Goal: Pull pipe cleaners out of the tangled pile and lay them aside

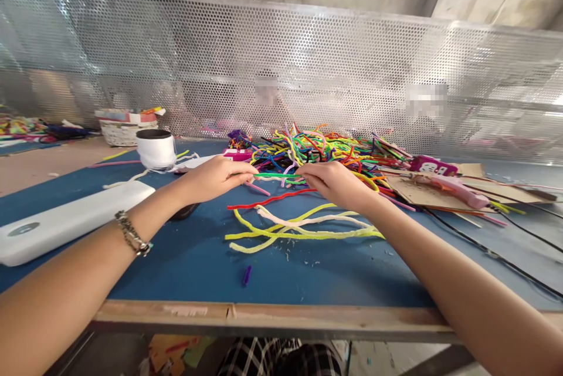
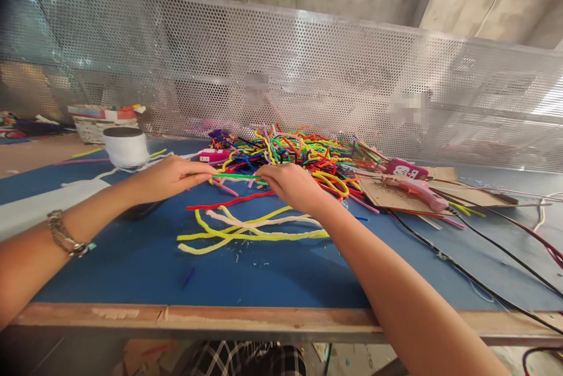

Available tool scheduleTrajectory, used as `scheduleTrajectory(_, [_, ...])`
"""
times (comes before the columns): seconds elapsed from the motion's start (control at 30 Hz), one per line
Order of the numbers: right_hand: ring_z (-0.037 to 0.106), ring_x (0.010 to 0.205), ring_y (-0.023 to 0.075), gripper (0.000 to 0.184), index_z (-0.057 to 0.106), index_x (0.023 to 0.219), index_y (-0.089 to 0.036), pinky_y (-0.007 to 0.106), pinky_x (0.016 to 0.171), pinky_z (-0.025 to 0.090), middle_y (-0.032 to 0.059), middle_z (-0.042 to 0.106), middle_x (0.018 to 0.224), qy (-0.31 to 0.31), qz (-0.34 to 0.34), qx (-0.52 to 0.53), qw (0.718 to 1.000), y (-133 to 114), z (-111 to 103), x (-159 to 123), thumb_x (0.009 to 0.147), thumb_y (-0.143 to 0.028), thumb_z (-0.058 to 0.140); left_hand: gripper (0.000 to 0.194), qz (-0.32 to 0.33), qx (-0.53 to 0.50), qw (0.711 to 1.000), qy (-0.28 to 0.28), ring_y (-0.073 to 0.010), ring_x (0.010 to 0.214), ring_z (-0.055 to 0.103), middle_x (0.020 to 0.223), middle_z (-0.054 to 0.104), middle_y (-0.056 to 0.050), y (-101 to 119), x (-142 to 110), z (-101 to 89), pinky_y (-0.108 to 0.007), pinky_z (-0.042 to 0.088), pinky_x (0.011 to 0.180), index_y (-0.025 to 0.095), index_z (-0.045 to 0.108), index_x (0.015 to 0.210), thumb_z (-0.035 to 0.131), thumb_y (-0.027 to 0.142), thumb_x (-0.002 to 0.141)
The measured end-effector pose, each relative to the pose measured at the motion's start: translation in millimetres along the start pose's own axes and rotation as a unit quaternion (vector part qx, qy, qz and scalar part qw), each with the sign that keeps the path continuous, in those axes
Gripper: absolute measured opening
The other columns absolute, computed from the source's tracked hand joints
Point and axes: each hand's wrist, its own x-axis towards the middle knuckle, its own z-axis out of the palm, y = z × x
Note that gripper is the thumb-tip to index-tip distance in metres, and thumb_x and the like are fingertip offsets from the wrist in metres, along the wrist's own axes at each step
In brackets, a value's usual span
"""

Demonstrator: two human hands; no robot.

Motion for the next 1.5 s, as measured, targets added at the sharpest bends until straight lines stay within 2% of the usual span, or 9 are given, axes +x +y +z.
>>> scheduleTrajectory(0.3, [0.062, 0.082, 0.0173, 0.030, 0.063, 0.095, -0.014, 0.024, 0.070, 0.043, 0.0071, 0.067, 0.093, 0.046, -0.032, -0.039, 0.998, 4.9, -2.3, -1.2, 0.085, -0.018, 0.035, 0.034, -0.006, 0.009, 1.000, -0.001, -0.0081, 0.059, 0.055, 0.076, 0.066, 0.000, 2.0, 0.4, -2.5, -0.015, 0.039, 0.061, 0.014, 0.061, 0.096, 0.032, 0.028, 0.084])
scheduleTrajectory(0.47, [0.062, 0.071, 0.0151, 0.028, 0.061, 0.096, -0.014, 0.022, 0.061, 0.041, 0.0066, 0.068, 0.084, 0.039, -0.008, -0.067, 0.997, 9.4, -6.9, -2.5, 0.085, -0.018, 0.036, 0.040, -0.049, 0.028, 0.998, -0.001, -0.0095, 0.058, 0.055, 0.074, 0.066, 0.000, 3.0, 0.0, -3.3, -0.017, 0.041, 0.064, 0.016, 0.059, 0.105, 0.030, 0.032, 0.084])
scheduleTrajectory(0.6, [0.061, 0.073, 0.0154, 0.028, 0.061, 0.096, -0.014, 0.021, 0.061, 0.039, 0.0071, 0.067, 0.084, 0.055, -0.002, -0.088, 0.995, 11.6, -7.7, -2.5, 0.084, -0.017, 0.036, 0.041, -0.055, 0.037, 0.998, 0.002, -0.0098, 0.057, 0.054, 0.072, 0.066, 0.000, 5.6, 0.5, -3.7, -0.018, 0.041, 0.065, 0.016, 0.060, 0.106, 0.029, 0.033, 0.083])
scheduleTrajectory(0.73, [0.060, 0.074, 0.0157, 0.029, 0.059, 0.098, -0.015, 0.022, 0.063, 0.038, 0.0075, 0.067, 0.089, 0.020, 0.012, -0.070, 0.997, 12.6, -9.1, -1.7, 0.086, -0.019, 0.034, 0.042, -0.059, 0.046, 0.997, 0.000, -0.0102, 0.056, 0.054, 0.071, 0.067, 0.000, 4.1, -0.3, -5.1, -0.018, 0.040, 0.063, 0.017, 0.060, 0.106, 0.029, 0.034, 0.083])
scheduleTrajectory(0.87, [0.058, 0.065, 0.0163, 0.031, 0.060, 0.097, -0.013, 0.023, 0.058, 0.035, 0.0085, 0.066, 0.079, -0.006, 0.055, -0.083, 0.995, 13.3, -12.2, -1.5, 0.085, -0.018, 0.032, 0.042, -0.056, 0.045, 0.997, 0.006, -0.0101, 0.055, 0.054, 0.075, 0.067, -0.001, 0.8, -1.1, -6.2, -0.017, 0.039, 0.057, 0.016, 0.061, 0.104, 0.030, 0.035, 0.083])
scheduleTrajectory(1.03, [0.059, 0.068, 0.0163, 0.031, 0.061, 0.097, -0.013, 0.022, 0.060, 0.036, 0.0087, 0.066, 0.081, 0.015, 0.040, -0.070, 0.997, 15.0, -12.4, -3.0, 0.085, -0.018, 0.033, 0.043, -0.047, 0.027, 0.999, -0.003, -0.0088, 0.047, 0.050, 0.061, 0.064, 0.001, 0.4, -2.0, -6.1, -0.017, 0.035, 0.051, 0.015, 0.061, 0.105, 0.030, 0.034, 0.082])
scheduleTrajectory(1.2, [0.060, 0.067, 0.0172, 0.033, 0.061, 0.102, -0.015, 0.023, 0.059, 0.037, 0.0075, 0.068, 0.083, 0.017, 0.041, -0.094, 0.995, 14.8, -10.4, -4.9, 0.084, -0.021, 0.034, 0.044, -0.074, 0.019, 0.997, -0.024, -0.0070, 0.038, 0.038, 0.050, 0.056, 0.003, 1.2, -2.5, -6.8, -0.018, 0.029, 0.043, 0.013, 0.062, 0.105, 0.032, 0.033, 0.079])
scheduleTrajectory(1.33, [0.061, 0.065, 0.0167, 0.032, 0.062, 0.102, -0.019, 0.022, 0.056, 0.036, 0.0056, 0.069, 0.082, 0.027, 0.046, -0.108, 0.993, 12.6, -11.1, -5.3, 0.085, -0.026, 0.036, 0.045, -0.079, 0.023, 0.996, -0.024, -0.0062, 0.037, 0.033, 0.053, 0.058, 0.003, 1.2, -2.0, -6.9, -0.018, 0.028, 0.043, 0.012, 0.063, 0.103, 0.032, 0.033, 0.077])
scheduleTrajectory(1.5, [0.061, 0.063, 0.0154, 0.034, 0.063, 0.104, -0.020, 0.022, 0.057, 0.037, 0.0043, 0.069, 0.087, 0.020, 0.043, -0.100, 0.994, 12.1, -11.1, -5.3, 0.085, -0.025, 0.034, 0.045, -0.086, 0.025, 0.996, -0.027, -0.0075, 0.041, 0.039, 0.059, 0.061, 0.001, 1.5, -1.9, -7.1, -0.019, 0.032, 0.047, 0.012, 0.063, 0.102, 0.032, 0.034, 0.077])
